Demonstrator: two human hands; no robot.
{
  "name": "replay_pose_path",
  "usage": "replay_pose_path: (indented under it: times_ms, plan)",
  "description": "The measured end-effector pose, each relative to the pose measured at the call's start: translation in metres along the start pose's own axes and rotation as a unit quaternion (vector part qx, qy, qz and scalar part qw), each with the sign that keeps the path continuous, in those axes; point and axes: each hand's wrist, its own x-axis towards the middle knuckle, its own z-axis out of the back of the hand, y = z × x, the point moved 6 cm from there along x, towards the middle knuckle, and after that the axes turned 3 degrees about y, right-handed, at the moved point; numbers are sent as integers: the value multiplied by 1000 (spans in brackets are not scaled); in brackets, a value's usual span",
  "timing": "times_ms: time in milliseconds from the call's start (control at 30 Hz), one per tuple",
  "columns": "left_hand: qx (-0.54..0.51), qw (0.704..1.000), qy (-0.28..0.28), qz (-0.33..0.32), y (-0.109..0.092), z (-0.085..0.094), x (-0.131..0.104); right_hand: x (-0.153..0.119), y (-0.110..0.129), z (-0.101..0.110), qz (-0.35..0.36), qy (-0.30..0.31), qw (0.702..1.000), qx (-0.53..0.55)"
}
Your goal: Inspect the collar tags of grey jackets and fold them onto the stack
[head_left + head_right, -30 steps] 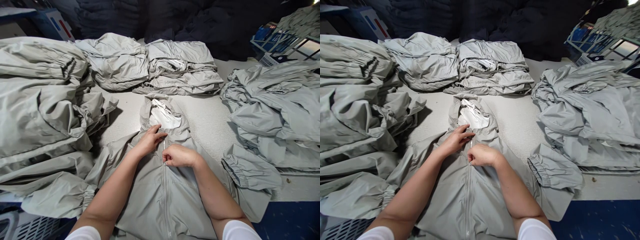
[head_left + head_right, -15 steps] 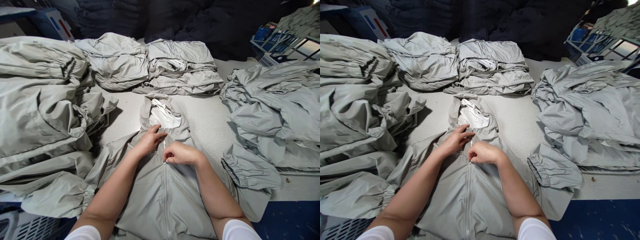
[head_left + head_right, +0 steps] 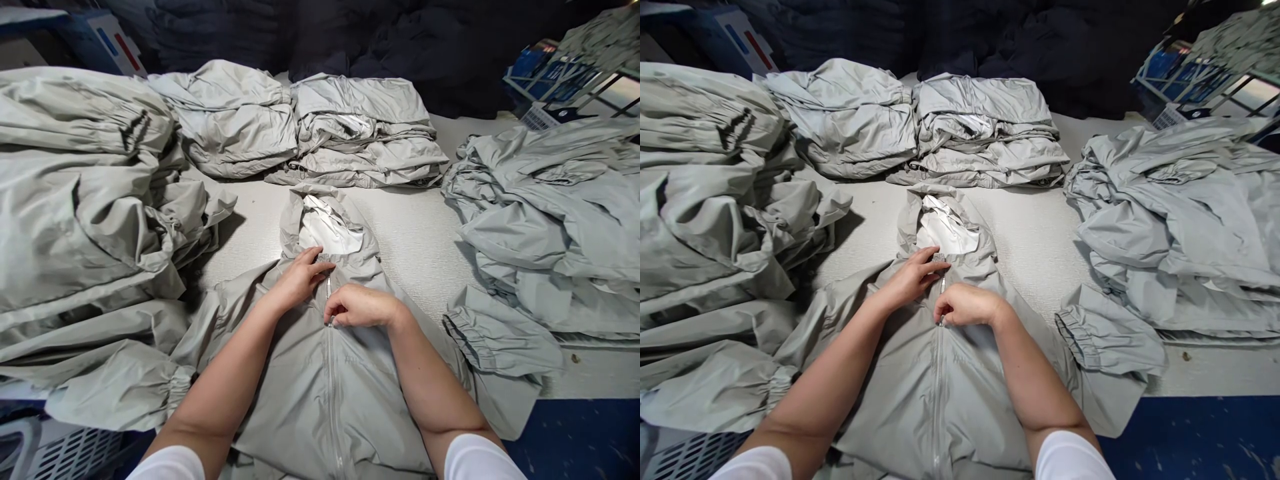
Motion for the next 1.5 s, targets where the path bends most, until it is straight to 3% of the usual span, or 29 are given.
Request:
replay_pose_path:
  times_ms: [333, 667, 933, 1167, 1500]
  plan:
    - [0, 1000, 2, 0, 1, -2, 0, 2, 12, -2, 4, -24, 998, -55]
    - [56, 998, 14, -10, -2, -2, -1, 2, 7, -7, -36, 13, 999, -8]
    - [75, 997, 25, -6, -3, -1, -1, 3, 10, -7, 24, -4, 1000, -14]
    - [68, 997, 30, 0, -4, -1, -1, 4, 7, -13, -74, 35, 996, 30]
    - [35, 999, 39, 7, 1, 1, 0, 3, -2, -4, -81, 5, 995, 57]
